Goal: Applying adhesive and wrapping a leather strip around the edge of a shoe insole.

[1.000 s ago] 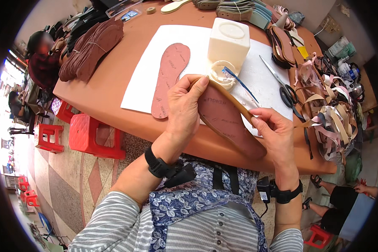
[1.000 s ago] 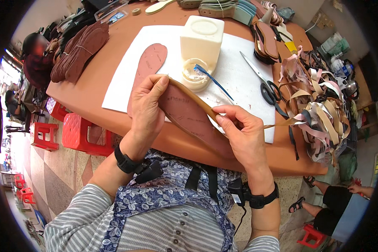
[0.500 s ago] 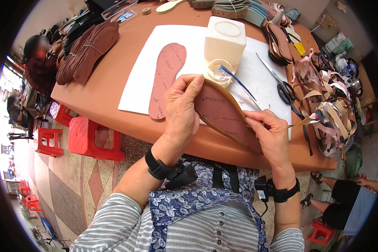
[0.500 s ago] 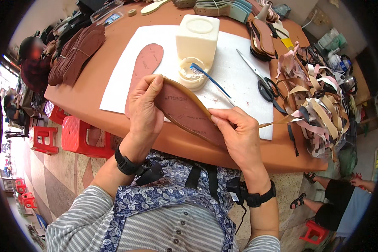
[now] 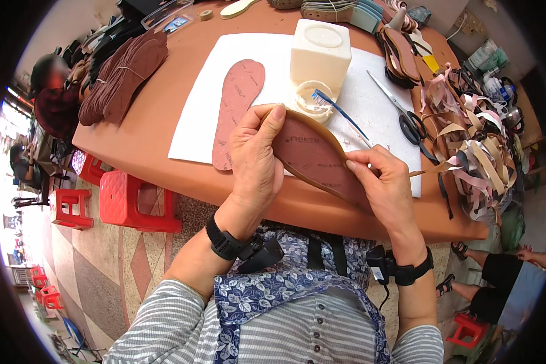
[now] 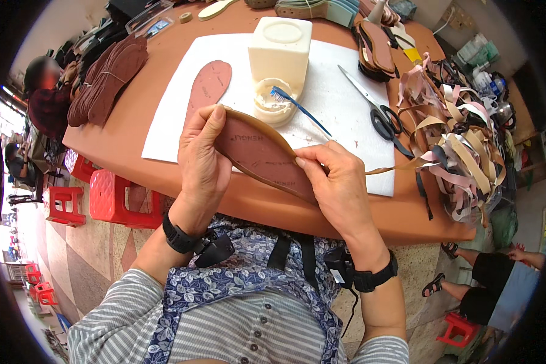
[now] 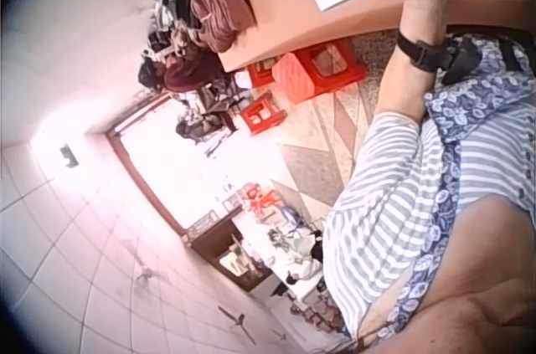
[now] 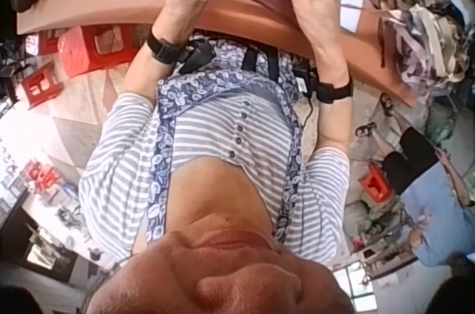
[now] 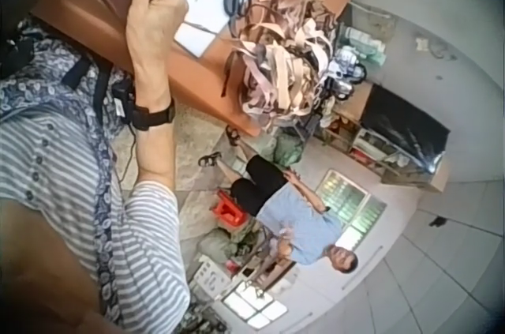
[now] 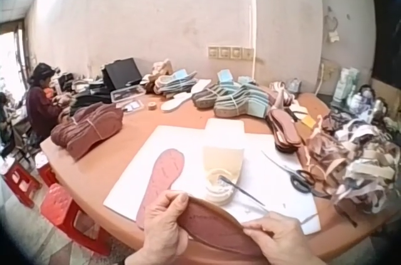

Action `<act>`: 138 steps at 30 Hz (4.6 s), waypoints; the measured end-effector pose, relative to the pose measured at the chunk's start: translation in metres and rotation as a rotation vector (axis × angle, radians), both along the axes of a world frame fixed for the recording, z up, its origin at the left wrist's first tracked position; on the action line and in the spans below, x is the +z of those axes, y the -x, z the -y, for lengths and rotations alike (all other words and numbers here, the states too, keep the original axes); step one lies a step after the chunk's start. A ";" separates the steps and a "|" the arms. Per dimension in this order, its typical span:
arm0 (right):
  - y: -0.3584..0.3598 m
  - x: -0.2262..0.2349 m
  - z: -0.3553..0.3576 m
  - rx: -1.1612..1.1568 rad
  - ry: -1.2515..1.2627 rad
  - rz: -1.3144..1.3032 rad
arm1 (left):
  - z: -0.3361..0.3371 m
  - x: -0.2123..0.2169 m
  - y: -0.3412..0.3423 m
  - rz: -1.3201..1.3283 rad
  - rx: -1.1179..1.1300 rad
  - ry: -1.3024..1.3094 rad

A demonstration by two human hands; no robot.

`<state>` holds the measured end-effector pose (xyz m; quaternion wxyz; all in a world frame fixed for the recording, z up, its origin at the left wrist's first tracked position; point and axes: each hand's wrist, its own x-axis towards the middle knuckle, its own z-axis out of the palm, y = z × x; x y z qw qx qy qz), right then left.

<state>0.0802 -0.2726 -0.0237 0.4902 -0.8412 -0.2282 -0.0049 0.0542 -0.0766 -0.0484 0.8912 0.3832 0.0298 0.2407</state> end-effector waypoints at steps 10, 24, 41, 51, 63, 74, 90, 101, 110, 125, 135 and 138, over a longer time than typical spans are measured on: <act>-0.003 0.000 0.002 0.001 0.092 0.035 | -0.014 -0.003 -0.005 -0.064 -0.055 -0.232; 0.009 -0.005 0.011 0.069 0.258 0.195 | 0.009 0.000 0.003 0.085 -0.079 -1.884; 0.002 -0.006 0.039 0.035 0.133 0.121 | 0.008 -0.012 0.003 0.150 -0.010 -1.818; 0.002 -0.006 0.044 0.092 0.123 0.110 | 0.011 -0.011 0.004 0.140 0.008 -1.852; 0.005 -0.012 0.046 0.081 0.277 0.211 | 0.014 -0.017 0.005 0.212 0.100 -1.872; 0.003 -0.023 0.048 0.074 0.327 0.296 | 0.017 -0.011 0.007 0.197 0.087 -1.955; 0.005 -0.015 0.058 0.106 0.233 0.235 | 0.040 -0.015 0.000 0.269 0.017 -2.044; 0.004 -0.013 0.058 0.079 0.261 0.279 | 0.039 -0.015 -0.001 0.295 0.009 -2.028; 0.013 0.005 0.131 -0.239 0.152 0.372 | 0.037 -0.017 -0.003 0.336 -0.001 -1.991; -0.123 -0.075 0.137 -0.123 0.399 0.496 | 0.035 -0.011 0.001 0.325 -0.005 -1.989; -0.115 -0.075 0.163 0.006 0.492 0.434 | 0.037 -0.007 0.001 0.287 0.005 -2.030; -0.120 -0.069 0.161 -0.003 0.395 0.363 | 0.036 -0.007 0.001 0.275 -0.004 -2.025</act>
